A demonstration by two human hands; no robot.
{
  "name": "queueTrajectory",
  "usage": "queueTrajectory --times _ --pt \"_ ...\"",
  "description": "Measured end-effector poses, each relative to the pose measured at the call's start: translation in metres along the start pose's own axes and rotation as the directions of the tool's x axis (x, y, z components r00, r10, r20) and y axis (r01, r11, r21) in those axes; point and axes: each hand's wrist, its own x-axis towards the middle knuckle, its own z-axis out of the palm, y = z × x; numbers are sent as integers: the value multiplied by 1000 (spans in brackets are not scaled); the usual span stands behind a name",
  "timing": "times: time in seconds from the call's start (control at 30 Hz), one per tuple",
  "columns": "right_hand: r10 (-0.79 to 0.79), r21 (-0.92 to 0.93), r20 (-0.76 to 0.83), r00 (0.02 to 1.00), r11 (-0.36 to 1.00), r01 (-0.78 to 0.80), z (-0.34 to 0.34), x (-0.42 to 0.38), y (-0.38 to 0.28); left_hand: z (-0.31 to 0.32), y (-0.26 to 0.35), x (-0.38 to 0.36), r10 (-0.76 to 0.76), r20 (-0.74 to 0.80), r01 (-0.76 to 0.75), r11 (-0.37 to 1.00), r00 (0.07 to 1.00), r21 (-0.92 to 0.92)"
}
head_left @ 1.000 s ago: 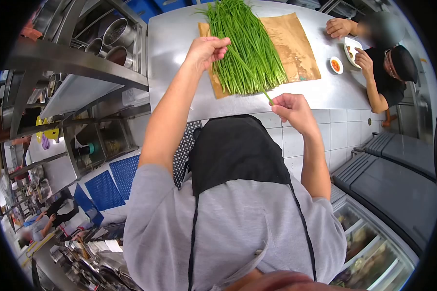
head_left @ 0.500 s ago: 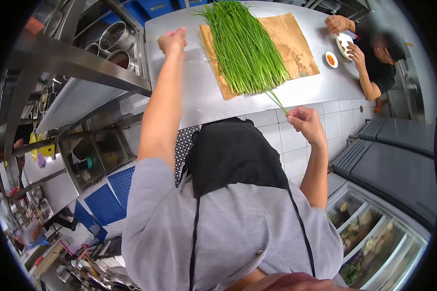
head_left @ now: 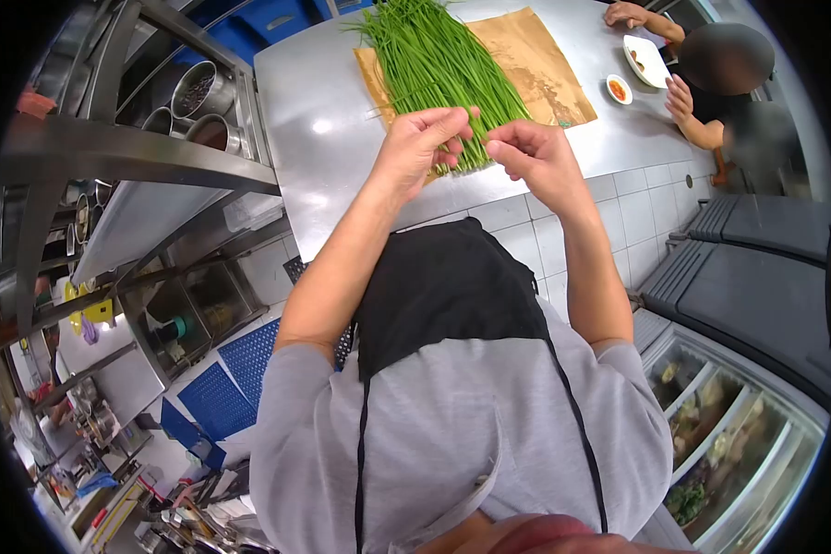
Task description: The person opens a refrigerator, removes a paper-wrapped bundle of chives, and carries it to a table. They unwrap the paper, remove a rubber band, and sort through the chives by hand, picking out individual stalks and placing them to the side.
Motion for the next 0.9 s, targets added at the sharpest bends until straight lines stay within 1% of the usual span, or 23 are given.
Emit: queueTrajectory --times 0.1,0.13,0.23,0.33,0.43,0.5,0.53,0.63,0.73,0.83,0.9 --pt "36 44 93 995 998 -41 1 11 7 2 -3 6 77 -84 -92 977 993 -191" --pt "57 41 116 992 997 -62 -1 13 10 3 -3 7 78 -105 -97 977 991 -191" --pt "41 112 163 986 992 -60 -6 18 20 1 -2 6 78 -158 -107 977 984 -184" --pt "-170 75 -39 985 982 173 6 25 23 2 -7 8 63 -185 -95 981 981 -166" --pt "-171 -5 -6 985 985 171 10 31 26 4 -13 10 43 -225 -74 989 973 -132" --pt "-119 79 13 993 990 117 12 34 27 8 -13 10 28 -252 -59 992 967 -114" --pt "-90 119 23 996 989 86 14 34 28 11 -8 8 2 -237 -26 995 972 -100" --pt "-10 182 57 998 983 -1 17 35 32 4 -17 10 20 -238 -28 999 971 -33" --pt "86 152 145 986 982 -108 20 28 31 -2 -24 15 37 -278 -47 998 960 -32" --pt "113 122 140 984 984 -130 22 21 35 -5 -25 15 -35 -274 -4 990 961 -141" --pt "126 108 134 983 984 -141 20 15 35 -13 -29 21 -83 -240 25 972 967 -233"
